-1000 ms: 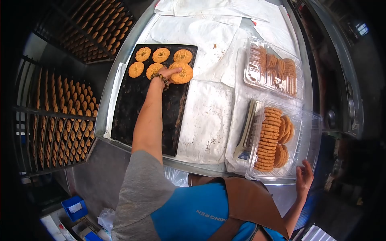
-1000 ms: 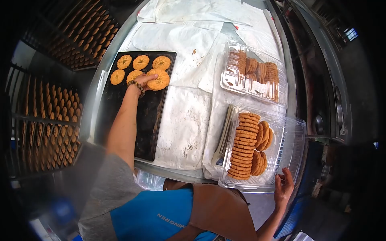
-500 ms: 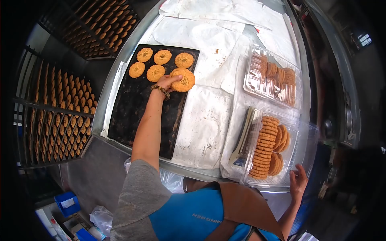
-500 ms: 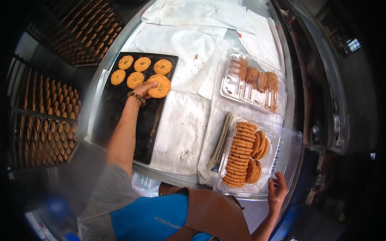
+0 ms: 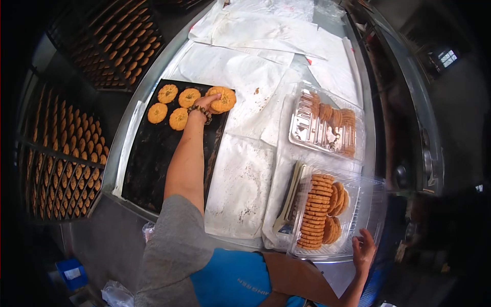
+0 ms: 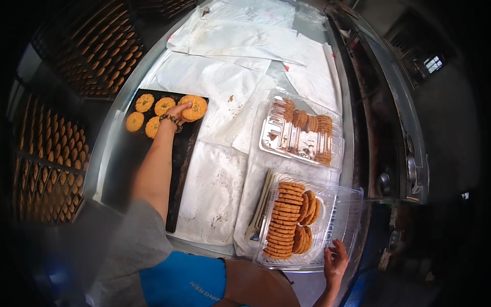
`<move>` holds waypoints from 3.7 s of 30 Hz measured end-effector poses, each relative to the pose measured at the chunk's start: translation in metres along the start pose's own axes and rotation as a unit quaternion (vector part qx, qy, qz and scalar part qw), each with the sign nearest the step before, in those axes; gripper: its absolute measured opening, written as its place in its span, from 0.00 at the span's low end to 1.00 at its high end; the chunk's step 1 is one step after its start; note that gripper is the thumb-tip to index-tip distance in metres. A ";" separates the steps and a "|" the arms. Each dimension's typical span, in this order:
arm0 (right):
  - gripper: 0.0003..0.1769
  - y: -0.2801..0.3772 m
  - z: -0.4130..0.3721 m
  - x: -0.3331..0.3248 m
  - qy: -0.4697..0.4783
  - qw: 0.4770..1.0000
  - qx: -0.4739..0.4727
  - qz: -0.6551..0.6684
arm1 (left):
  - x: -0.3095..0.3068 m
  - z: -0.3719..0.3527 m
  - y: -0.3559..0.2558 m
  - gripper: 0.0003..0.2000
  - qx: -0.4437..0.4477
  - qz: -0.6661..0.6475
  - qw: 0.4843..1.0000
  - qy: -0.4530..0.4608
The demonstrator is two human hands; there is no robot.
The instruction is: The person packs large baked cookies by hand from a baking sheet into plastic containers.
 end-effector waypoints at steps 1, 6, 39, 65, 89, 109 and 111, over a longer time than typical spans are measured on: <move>0.23 -0.003 -0.002 -0.001 -0.004 1.000 0.006 -0.002 | 0.005 0.010 0.000 0.21 0.000 -0.038 0.998 0.044; 0.22 -0.004 -0.005 -0.001 -0.005 1.000 0.007 -0.018 | 0.008 0.006 -0.006 0.21 -0.038 -0.031 0.998 0.044; 0.22 -0.103 0.023 -0.091 -0.227 0.969 -0.012 -0.093 | 0.040 -0.259 -0.038 0.30 0.079 -0.210 0.935 0.274; 0.22 -0.143 0.077 -0.022 -0.102 0.924 0.040 0.366 | 0.476 -0.529 0.230 0.52 0.381 0.608 0.576 0.391; 0.25 -0.114 0.081 -0.033 -0.056 0.973 -0.024 0.224 | 0.434 -0.472 0.250 0.64 0.138 0.578 0.574 0.564; 0.35 -0.120 0.071 -0.021 0.009 0.965 -0.079 0.252 | 0.436 -0.469 0.269 0.55 0.145 0.568 0.644 0.491; 0.35 -0.119 0.072 -0.022 0.016 0.967 -0.071 0.243 | 0.435 -0.464 0.271 0.56 0.123 0.572 0.638 0.502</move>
Point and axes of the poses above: each hand's wrist, its own z-axis towards the middle knuckle, its own x-axis out of the palm, y = z × x, the point moved 6 cm from there along z, towards the middle knuckle, and after that the axes turned 8 degrees about -z, right-handed, at the moved point
